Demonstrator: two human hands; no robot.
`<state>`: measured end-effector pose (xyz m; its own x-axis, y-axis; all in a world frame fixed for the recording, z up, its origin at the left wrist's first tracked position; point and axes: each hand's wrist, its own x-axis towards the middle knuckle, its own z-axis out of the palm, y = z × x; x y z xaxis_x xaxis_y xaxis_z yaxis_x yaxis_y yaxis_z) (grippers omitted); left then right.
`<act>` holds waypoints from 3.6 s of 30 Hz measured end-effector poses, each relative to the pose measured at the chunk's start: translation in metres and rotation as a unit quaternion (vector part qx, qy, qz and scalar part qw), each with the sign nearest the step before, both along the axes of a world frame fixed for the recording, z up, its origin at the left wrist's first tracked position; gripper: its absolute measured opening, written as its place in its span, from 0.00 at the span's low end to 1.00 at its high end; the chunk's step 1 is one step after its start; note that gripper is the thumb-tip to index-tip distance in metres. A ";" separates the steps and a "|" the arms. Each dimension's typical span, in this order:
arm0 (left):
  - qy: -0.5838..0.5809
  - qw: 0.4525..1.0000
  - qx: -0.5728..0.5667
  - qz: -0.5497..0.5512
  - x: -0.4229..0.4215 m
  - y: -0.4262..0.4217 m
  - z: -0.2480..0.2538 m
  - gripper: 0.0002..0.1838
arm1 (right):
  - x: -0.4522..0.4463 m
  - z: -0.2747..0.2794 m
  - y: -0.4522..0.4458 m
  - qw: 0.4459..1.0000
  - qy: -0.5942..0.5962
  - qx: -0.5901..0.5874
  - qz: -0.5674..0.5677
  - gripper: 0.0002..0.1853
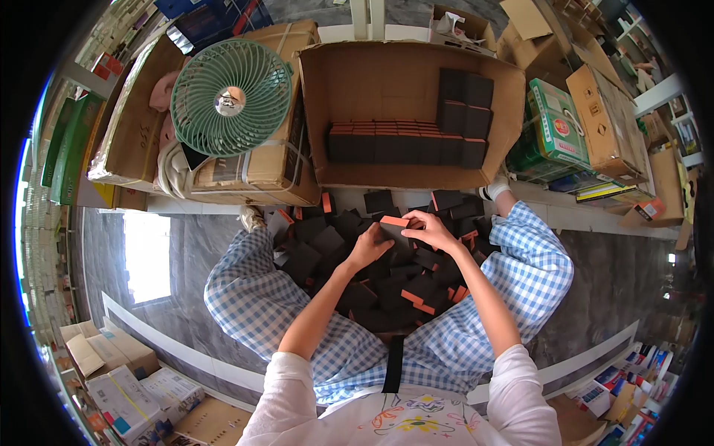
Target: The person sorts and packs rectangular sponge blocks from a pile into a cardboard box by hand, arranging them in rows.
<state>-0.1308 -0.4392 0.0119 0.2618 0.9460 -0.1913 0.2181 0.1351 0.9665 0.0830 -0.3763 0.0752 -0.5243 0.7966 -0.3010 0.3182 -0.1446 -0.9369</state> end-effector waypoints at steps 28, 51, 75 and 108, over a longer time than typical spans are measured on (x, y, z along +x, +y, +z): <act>0.030 0.977 0.196 0.075 -0.009 0.017 0.182 0.21 | 0.100 -0.149 0.001 0.889 -0.446 0.058 0.084 0.40; 0.113 0.930 0.348 0.016 -0.010 0.009 0.212 0.28 | 0.081 -0.139 -0.004 0.825 -0.490 0.255 0.119 0.19; 0.120 0.903 0.407 0.059 -0.005 0.017 0.202 0.35 | 0.068 -0.132 -0.007 0.820 -0.510 0.243 0.094 0.25; -0.175 0.962 -0.166 0.130 -0.020 0.011 0.199 0.46 | 0.049 0.092 -0.016 0.908 0.240 -0.292 -0.180 0.11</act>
